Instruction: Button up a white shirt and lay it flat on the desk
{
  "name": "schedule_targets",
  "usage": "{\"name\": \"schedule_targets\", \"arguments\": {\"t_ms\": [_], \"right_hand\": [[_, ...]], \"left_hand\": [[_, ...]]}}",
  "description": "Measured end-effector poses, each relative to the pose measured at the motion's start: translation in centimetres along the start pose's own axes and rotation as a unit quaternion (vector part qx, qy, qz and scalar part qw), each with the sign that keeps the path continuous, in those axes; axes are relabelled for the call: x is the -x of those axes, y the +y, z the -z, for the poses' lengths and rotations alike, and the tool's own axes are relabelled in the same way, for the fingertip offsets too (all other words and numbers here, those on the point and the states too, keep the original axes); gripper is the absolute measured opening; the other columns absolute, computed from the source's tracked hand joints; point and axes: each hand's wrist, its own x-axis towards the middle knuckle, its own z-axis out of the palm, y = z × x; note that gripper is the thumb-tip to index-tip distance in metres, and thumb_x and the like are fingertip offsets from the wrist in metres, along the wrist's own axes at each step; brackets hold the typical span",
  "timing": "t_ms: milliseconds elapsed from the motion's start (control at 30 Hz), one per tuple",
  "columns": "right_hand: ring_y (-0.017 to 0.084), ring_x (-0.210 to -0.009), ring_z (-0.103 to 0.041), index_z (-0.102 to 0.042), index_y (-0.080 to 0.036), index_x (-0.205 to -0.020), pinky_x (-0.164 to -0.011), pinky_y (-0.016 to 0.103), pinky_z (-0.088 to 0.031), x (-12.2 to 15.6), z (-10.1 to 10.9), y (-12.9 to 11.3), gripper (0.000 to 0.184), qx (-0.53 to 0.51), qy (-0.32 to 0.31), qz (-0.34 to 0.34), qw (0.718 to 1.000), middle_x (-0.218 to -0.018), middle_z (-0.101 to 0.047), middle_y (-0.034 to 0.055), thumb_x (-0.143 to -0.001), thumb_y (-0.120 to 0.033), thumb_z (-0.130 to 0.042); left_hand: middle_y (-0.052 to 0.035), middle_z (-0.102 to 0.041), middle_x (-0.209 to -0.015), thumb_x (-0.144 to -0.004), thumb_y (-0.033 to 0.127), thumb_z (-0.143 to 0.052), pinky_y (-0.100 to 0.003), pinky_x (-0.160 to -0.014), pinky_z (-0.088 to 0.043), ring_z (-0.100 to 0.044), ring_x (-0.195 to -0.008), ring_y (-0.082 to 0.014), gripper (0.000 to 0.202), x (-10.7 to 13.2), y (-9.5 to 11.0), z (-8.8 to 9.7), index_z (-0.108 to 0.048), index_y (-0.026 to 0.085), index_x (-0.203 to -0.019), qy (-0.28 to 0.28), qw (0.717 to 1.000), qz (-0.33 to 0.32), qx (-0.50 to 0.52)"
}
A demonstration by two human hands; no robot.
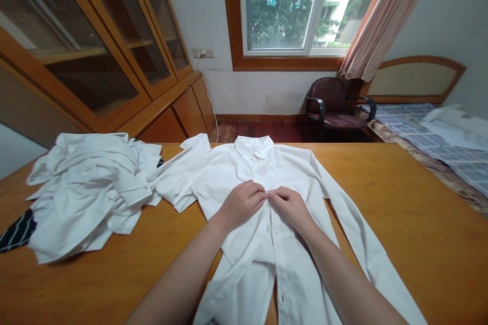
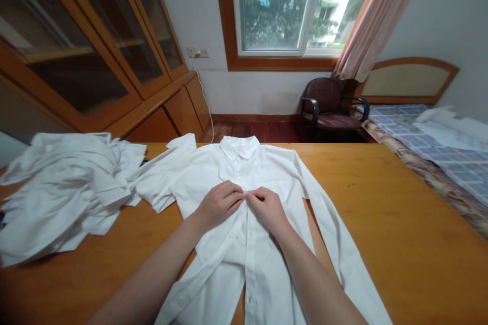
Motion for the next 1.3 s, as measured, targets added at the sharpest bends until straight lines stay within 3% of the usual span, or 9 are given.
{"name": "schedule_targets", "arguments": {"t_ms": [100,267,467,733,1100,1300], "right_hand": [[0.022,-0.081,-0.067,-0.077,-0.018,-0.088,-0.075,0.031,-0.05,-0.1,-0.04,0.34,0.021,-0.035,-0.005,-0.036,0.999,-0.084,-0.075,0.0051,-0.076,-0.029,-0.063],[0.02,-0.07,-0.065,-0.075,-0.016,-0.08,-0.066,0.029,-0.048,-0.22,-0.11,0.67,0.018,-0.05,0.009,-0.057,0.997,-0.073,-0.073,0.004,-0.072,-0.028,-0.064],[0.024,-0.085,-0.067,-0.079,-0.019,-0.081,-0.08,0.033,-0.049,-0.32,0.31,0.35,0.02,-0.059,0.003,-0.026,0.998,-0.085,-0.075,0.0066,-0.073,-0.03,-0.065],[0.022,-0.082,-0.065,-0.08,-0.019,-0.079,-0.076,0.032,-0.048,-0.31,0.29,0.24,0.019,-0.052,0.003,-0.032,0.998,-0.082,-0.073,0.006,-0.074,-0.03,-0.065],[0.02,-0.078,-0.062,-0.08,-0.02,-0.079,-0.072,0.029,-0.046,-0.22,0.25,0.34,0.019,-0.057,-0.002,-0.031,0.998,-0.077,-0.069,0.0041,-0.074,-0.031,-0.066],[0.019,-0.08,-0.061,-0.079,-0.02,-0.077,-0.074,0.028,-0.046,-0.06,0.64,-0.19,0.022,-0.052,-0.018,-0.013,0.998,-0.076,-0.067,0.0026,-0.08,-0.034,-0.062]], "left_hand": [[-0.006,-0.065,-0.091,-0.095,0.016,-0.052,-0.033,-0.075,-0.051,-0.06,-0.085,-0.0178,0.012,0.03,-0.01,-0.04,-0.063,0.018,-0.092,-0.007,1.0,-0.004,-0.003],[-0.0053,-0.065,-0.092,-0.095,0.016,-0.053,-0.033,-0.074,-0.05,-0.06,-0.084,-0.0176,0.01,0.07,-0.01,0.03,-0.063,0.018,-0.093,-0.01,1.0,-0.008,-0.009],[-0.0049,-0.066,-0.091,-0.095,0.015,-0.054,-0.033,-0.073,-0.05,-0.059,-0.083,-0.0174,0.01,0.02,0.06,0.32,-0.063,0.018,-0.094,0.001,1.0,-0.014,-0.006],[-0.0047,-0.067,-0.091,-0.094,0.014,-0.055,-0.033,-0.072,-0.05,-0.061,-0.083,-0.0173,0.009,0.04,0.08,0.35,-0.063,0.018,-0.095,0.017,0.999,-0.027,-0.009],[-0.0051,-0.066,-0.092,-0.095,0.015,-0.052,-0.034,-0.074,-0.051,-0.06,-0.085,-0.018,0.01,0.22,-0.01,-0.09,-0.062,0.018,-0.094,-0.005,1.0,-0.017,-0.01],[-0.006,-0.063,-0.095,-0.097,0.019,-0.05,-0.031,-0.076,-0.054,-0.062,-0.087,-0.0175,0.011,0.11,-0.18,-0.1,-0.06,0.018,-0.097,-0.011,1.0,0.019,0.02]]}}
